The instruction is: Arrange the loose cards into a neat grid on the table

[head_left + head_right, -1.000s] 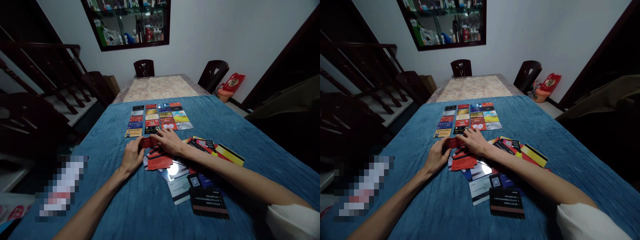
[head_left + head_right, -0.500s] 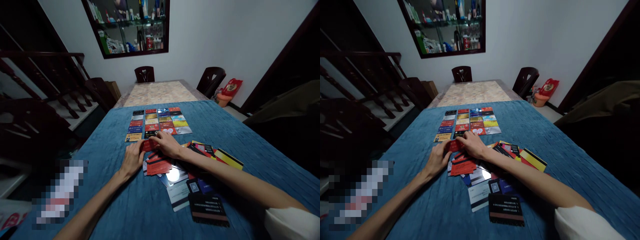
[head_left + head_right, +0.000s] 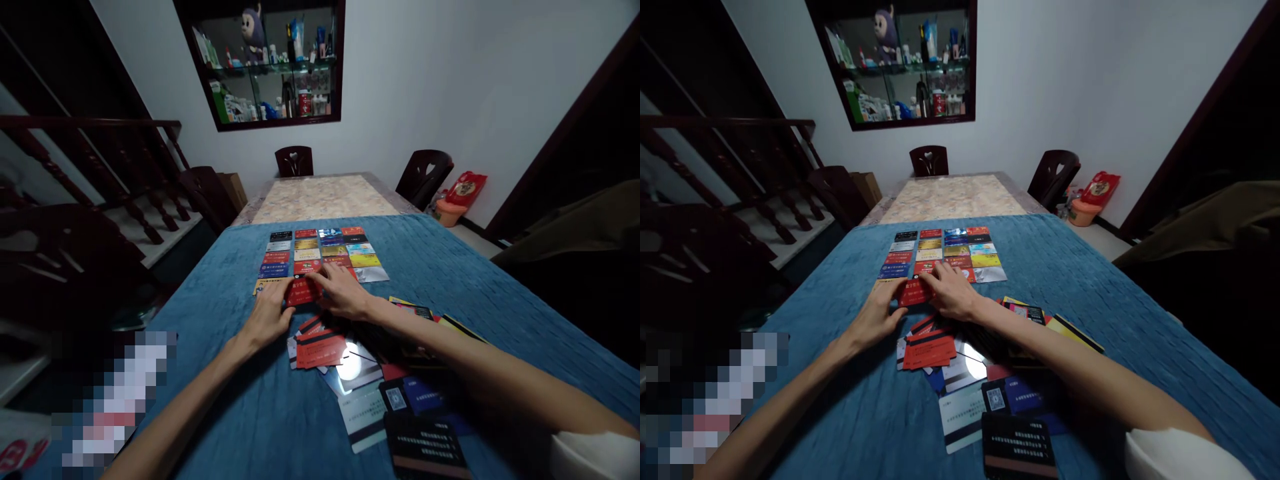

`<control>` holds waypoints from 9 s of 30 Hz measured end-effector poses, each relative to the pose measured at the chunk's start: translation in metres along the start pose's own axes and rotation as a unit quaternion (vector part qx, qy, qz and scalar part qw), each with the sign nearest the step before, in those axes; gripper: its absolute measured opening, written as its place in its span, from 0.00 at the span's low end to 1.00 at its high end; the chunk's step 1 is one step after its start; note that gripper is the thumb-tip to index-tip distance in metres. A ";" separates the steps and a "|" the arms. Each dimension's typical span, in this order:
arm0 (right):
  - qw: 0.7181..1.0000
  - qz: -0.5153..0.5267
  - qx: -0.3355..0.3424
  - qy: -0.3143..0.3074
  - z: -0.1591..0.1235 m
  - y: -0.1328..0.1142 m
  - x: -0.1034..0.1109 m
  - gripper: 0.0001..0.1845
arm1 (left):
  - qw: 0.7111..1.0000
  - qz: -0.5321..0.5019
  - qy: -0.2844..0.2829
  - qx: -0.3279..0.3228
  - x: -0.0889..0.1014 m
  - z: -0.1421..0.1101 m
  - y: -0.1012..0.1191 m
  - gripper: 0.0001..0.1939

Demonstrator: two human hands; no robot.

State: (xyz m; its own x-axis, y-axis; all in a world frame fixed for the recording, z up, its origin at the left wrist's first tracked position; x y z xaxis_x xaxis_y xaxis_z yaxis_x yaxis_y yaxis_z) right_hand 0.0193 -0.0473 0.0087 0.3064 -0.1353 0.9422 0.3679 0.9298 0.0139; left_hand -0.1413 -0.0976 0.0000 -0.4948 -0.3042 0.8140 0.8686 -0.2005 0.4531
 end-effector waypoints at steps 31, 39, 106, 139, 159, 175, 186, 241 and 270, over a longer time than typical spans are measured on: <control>0.997 -0.048 0.000 -0.068 0.077 0.124 0.004 0.27 | 0.970 0.233 -0.059 -0.045 -0.010 0.148 -0.015 0.21; 0.994 -0.050 -0.028 -0.093 0.104 0.163 -0.007 0.22 | 0.956 0.278 -0.089 -0.023 -0.023 0.194 -0.029 0.19; 0.985 -0.071 -0.102 -0.118 0.060 0.190 -0.013 0.14 | 0.977 0.175 -0.071 -0.101 -0.058 0.169 0.003 0.15; 0.993 0.009 -0.053 -0.103 -0.087 0.047 0.044 0.09 | 0.918 -0.006 -0.280 -0.280 -0.069 -0.001 0.131 0.22; 0.981 0.067 0.007 -0.181 -0.095 0.007 0.036 0.21 | 0.925 0.078 -0.267 -0.260 -0.062 0.009 0.110 0.17; 0.984 0.057 0.007 -0.170 -0.094 0.004 0.024 0.29 | 0.913 0.111 -0.269 -0.287 -0.062 0.010 0.106 0.14; 0.986 0.081 0.003 -0.145 -0.092 0.003 0.024 0.28 | 0.917 0.067 -0.283 -0.273 -0.050 0.013 0.107 0.19; 1.000 -0.029 -0.008 0.003 -0.092 0.020 0.019 0.26 | 0.964 -0.026 -0.188 -0.186 -0.040 0.042 0.084 0.16; 0.975 -0.155 0.024 0.157 -0.096 0.010 0.034 0.17 | 0.974 -0.020 -0.131 -0.183 -0.032 0.043 0.084 0.18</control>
State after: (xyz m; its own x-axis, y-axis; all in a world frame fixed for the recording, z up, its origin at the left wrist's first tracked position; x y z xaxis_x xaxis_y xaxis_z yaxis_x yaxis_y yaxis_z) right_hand 0.1176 -0.0759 0.0088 0.4429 -0.5040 0.7415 0.4459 0.8413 0.3055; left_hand -0.0511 -0.0646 0.0277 -0.4628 -0.0509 0.8850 0.7582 -0.5401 0.3654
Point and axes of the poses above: each hand's wrist, its own z-axis towards the middle knuckle, its own x-axis out of the back of the hand, y = z × x, the point moved 6 cm from there along z, towards the middle knuckle, and after that the axes turned 13 degrees about x, right-handed, at the moved point
